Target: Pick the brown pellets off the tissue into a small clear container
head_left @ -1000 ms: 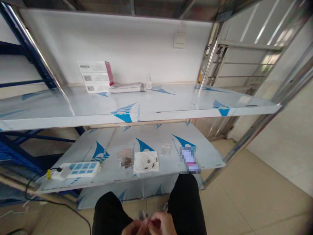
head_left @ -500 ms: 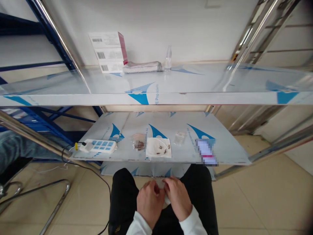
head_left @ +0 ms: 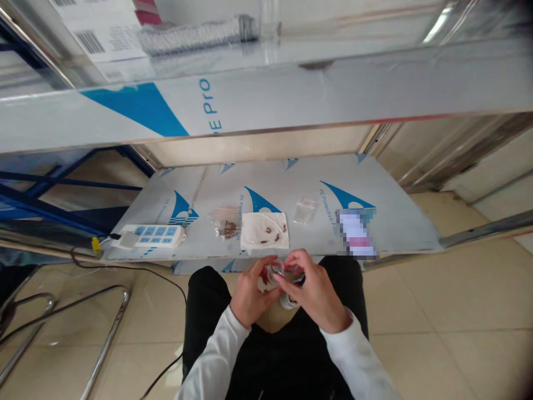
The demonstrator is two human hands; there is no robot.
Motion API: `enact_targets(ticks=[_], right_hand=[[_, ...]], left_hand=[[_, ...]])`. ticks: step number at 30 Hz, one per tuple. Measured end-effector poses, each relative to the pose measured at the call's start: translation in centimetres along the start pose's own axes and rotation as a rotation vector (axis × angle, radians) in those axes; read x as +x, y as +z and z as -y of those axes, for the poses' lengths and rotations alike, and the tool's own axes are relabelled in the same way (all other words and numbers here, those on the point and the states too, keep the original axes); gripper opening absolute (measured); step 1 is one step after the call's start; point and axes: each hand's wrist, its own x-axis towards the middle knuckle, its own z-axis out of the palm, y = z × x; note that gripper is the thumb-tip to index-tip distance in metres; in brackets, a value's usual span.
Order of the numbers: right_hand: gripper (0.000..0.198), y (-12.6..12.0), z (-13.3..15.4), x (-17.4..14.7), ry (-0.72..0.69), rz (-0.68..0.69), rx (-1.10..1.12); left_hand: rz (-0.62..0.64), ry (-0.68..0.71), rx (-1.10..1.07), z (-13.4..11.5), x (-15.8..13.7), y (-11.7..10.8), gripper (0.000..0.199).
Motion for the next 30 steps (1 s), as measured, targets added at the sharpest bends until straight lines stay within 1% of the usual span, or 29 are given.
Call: enact_targets(ticks=[2,3,4,5,6,8,10,13,15,16,18,20,21,23,25,27,30], right_hand=[[0.065,-0.5,-1.5,0.4,-0.037,-0.004,0.159],[0.081,-0.6,-2.2,0.7,-0.049,0.035,0.216],[0.093,-0.4,-2.9,1.1,-0.059,0.100,0.269],[0.099,-0.2,-3.4,1.5,-0.066,0.174,0.325],[0.099,0.2,-3.8,2.0,-0.072,0.246,0.388],[0.085,1.0,-4.4,3.1,-0.077,0.337,0.506],[0.067,1.6,-5.0,4.3,-0.059,0.350,0.507],[0.053,1.4,-5.8,6.4,-0.011,0.324,0.287],[0.048,0.9,-6.2,8.1,0.003,0.308,0.066],[0.045,0.6,-6.2,9.1,-0.002,0.298,-0.069],[0.042,0.0,-5.9,11.1,-0.052,0.316,-0.410],[0.042,-0.2,-5.5,13.0,-0.102,0.376,-0.717],[0.042,-0.2,-5.3,13.9,-0.114,0.414,-0.822],[0.041,0.0,-5.0,15.2,-0.116,0.478,-0.928],[0.038,0.4,-4.8,16.1,-0.116,0.528,-0.990],[0.036,0.9,-4.6,16.6,-0.125,0.575,-1.063],[0.035,1.4,-4.3,17.0,-0.137,0.622,-1.156]], left_hand=[[-0.020,-0.020,-0.179,-0.1,0.6,0.1,0.052],[-0.023,-0.034,-0.281,-0.1,0.9,0.1,0.052],[-0.023,-0.044,-0.377,0.0,1.3,0.2,0.050],[-0.025,-0.047,-0.454,0.1,1.6,0.3,0.047],[-0.027,-0.046,-0.508,0.3,2.0,0.5,0.044],[-0.048,-0.041,-0.573,0.8,2.9,1.0,0.040],[-0.090,-0.037,-0.598,1.8,3.8,1.4,0.040],[-0.109,-0.090,-0.523,3.8,5.2,1.6,0.047],[-0.132,-0.154,-0.367,5.5,5.6,1.2,0.055],[-0.163,-0.172,-0.265,6.4,5.6,0.8,0.055],[-0.264,-0.162,-0.045,8.1,5.1,-0.3,0.049],[-0.374,-0.121,0.168,9.8,4.4,-1.7,0.041],[-0.428,-0.099,0.265,10.7,4.0,-2.4,0.039],[-0.530,-0.058,0.433,12.2,3.4,-3.5,0.040],[-0.591,-0.023,0.544,13.6,3.1,-4.0,0.047],[-0.573,0.010,0.597,14.9,3.0,-3.9,0.054],[-0.473,0.064,0.615,16.1,2.9,-3.1,0.057]])
